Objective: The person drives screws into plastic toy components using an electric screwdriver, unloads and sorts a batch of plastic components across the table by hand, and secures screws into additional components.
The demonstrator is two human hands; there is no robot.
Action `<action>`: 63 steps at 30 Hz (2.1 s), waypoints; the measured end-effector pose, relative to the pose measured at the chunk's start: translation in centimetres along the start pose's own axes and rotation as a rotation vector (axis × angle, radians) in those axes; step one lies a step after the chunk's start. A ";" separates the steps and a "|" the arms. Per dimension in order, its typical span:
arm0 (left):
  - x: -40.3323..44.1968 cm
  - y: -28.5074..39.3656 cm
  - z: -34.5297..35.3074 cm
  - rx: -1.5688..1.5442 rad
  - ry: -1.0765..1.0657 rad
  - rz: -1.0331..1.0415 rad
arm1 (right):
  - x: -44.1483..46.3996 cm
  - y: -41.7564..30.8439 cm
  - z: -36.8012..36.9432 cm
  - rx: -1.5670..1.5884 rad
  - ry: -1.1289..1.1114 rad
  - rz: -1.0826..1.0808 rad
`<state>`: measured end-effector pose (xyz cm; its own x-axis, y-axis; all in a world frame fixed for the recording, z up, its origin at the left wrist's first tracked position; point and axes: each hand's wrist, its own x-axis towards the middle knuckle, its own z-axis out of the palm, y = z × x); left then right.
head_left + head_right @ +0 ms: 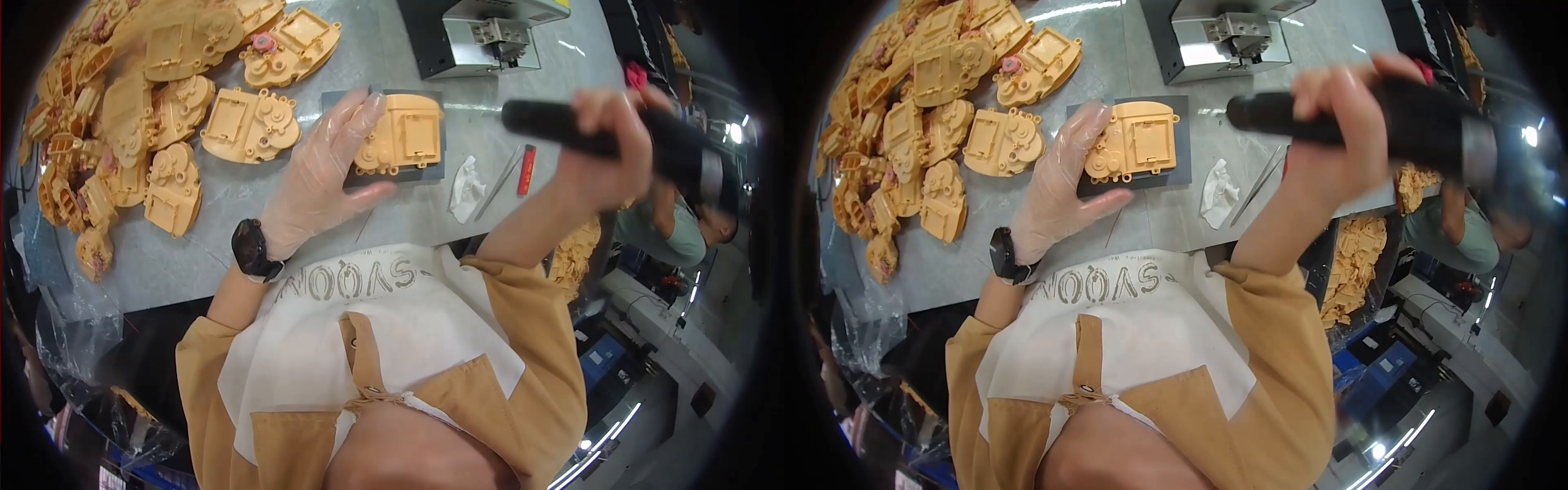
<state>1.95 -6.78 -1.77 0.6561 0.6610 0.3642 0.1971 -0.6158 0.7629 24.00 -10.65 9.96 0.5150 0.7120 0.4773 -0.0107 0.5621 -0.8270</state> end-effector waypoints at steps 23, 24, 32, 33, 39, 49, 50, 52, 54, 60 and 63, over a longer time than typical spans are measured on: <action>-1.1 -1.3 1.6 -0.030 0.077 -0.002 | -5.6 0.2 4.5 -0.073 -0.178 0.053; -1.1 -1.3 1.6 -0.025 0.076 -0.004 | -5.6 0.1 4.6 -0.079 -0.206 0.068; -0.9 -1.3 1.3 -0.040 0.091 -0.003 | -5.0 0.4 4.1 0.014 -0.266 0.145; -0.8 -1.2 1.2 -0.043 0.092 -0.007 | -4.8 0.4 3.9 0.000 -0.305 0.133; -0.7 -1.3 1.4 -0.061 0.109 -0.037 | -1.9 -1.2 0.1 0.126 -0.170 -0.037; -0.6 -0.8 -0.1 -0.195 -0.046 -0.086 | 1.7 1.2 0.1 -0.162 0.077 -0.084; -0.5 -1.0 -0.1 -0.193 -0.038 -0.091 | 0.3 -0.1 0.1 -0.069 -0.004 -0.044; -0.7 -1.0 0.2 -0.228 0.032 -0.050 | -2.1 -2.3 0.5 0.083 -0.174 0.027; -1.0 -0.9 0.5 -0.208 0.035 -0.051 | -3.8 -2.7 1.6 0.168 -0.360 0.082; -1.4 -1.9 1.1 -0.142 0.043 -0.027 | -5.3 -0.7 4.2 0.133 -0.502 0.111; -1.5 -1.9 1.1 -0.145 0.050 -0.017 | -5.4 -0.6 4.6 0.130 -0.522 0.137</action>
<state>1.39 -7.11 -4.34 0.6161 0.6932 0.3741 0.0977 -0.5385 0.8370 17.26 -12.88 9.28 0.0089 0.8777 0.4791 -0.1707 0.4734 -0.8642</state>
